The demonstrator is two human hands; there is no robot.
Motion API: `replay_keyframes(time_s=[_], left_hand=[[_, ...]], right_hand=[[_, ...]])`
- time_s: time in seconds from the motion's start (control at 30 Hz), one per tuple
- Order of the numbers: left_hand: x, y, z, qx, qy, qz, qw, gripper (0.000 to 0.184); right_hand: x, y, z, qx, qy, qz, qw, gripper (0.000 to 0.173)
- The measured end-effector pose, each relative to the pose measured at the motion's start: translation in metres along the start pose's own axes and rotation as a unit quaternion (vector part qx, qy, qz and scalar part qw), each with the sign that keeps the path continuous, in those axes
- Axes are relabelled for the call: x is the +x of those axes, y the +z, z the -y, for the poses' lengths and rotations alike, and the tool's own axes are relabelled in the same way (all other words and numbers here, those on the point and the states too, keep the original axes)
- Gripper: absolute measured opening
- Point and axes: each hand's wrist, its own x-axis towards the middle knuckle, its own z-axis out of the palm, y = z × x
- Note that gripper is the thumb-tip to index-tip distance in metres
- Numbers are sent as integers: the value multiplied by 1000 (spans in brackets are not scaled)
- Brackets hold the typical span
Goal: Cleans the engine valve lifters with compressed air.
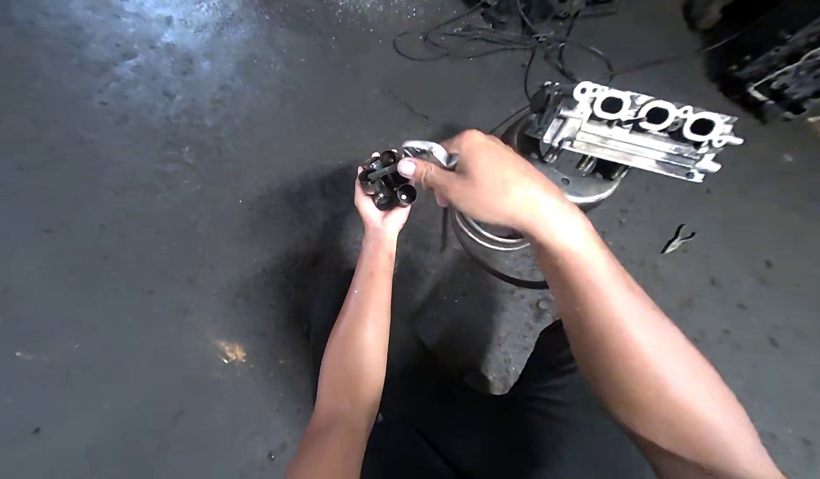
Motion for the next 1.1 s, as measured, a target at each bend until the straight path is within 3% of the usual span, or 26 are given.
replay_keyframes(time_s=[0.3, 0.77, 1.1], left_hand=[[-1, 0, -1, -38, -13, 20, 999, 50], [-4, 3, -5, -6, -1, -2, 1000, 50], [-2, 1, -5, 5, -6, -4, 1000, 55]], right_hand=[[18, -12, 8, -135, 57, 36, 989, 62], [1, -8, 2, -169, 71, -26, 983, 64], [-3, -6, 3, -177, 56, -9, 983, 64]])
